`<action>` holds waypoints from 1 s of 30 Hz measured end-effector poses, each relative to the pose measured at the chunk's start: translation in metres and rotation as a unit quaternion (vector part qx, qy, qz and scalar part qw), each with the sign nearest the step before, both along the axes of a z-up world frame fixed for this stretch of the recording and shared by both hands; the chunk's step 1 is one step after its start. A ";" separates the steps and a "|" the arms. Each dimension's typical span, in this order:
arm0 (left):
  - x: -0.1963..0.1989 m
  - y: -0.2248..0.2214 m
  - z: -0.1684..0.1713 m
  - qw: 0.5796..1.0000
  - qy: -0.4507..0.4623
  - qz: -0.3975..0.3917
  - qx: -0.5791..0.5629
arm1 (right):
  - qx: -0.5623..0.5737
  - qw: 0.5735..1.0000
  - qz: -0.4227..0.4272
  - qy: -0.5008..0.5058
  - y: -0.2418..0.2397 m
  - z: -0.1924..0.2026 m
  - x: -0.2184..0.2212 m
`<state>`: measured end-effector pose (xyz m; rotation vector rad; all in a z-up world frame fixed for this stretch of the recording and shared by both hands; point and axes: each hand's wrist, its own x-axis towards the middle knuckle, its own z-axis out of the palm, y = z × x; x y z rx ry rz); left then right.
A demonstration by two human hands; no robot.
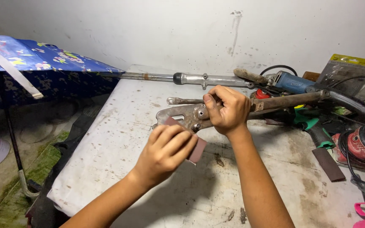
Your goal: Sanding a metal motorcycle swingarm with sandpaper to prepare the surface
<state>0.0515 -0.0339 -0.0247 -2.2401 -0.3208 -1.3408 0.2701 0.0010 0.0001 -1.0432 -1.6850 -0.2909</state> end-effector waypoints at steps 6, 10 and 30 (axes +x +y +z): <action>0.008 -0.005 -0.003 1.000 -0.015 0.018 -0.003 | 0.005 1.000 -0.002 0.000 -0.001 0.000 0.000; -0.007 0.005 0.002 0.999 -0.016 0.027 -0.025 | 0.006 1.000 -0.002 -0.003 0.001 -0.001 0.001; -0.015 0.006 0.003 0.998 -0.030 0.009 -0.057 | 0.006 1.000 -0.012 -0.007 0.001 -0.001 -0.003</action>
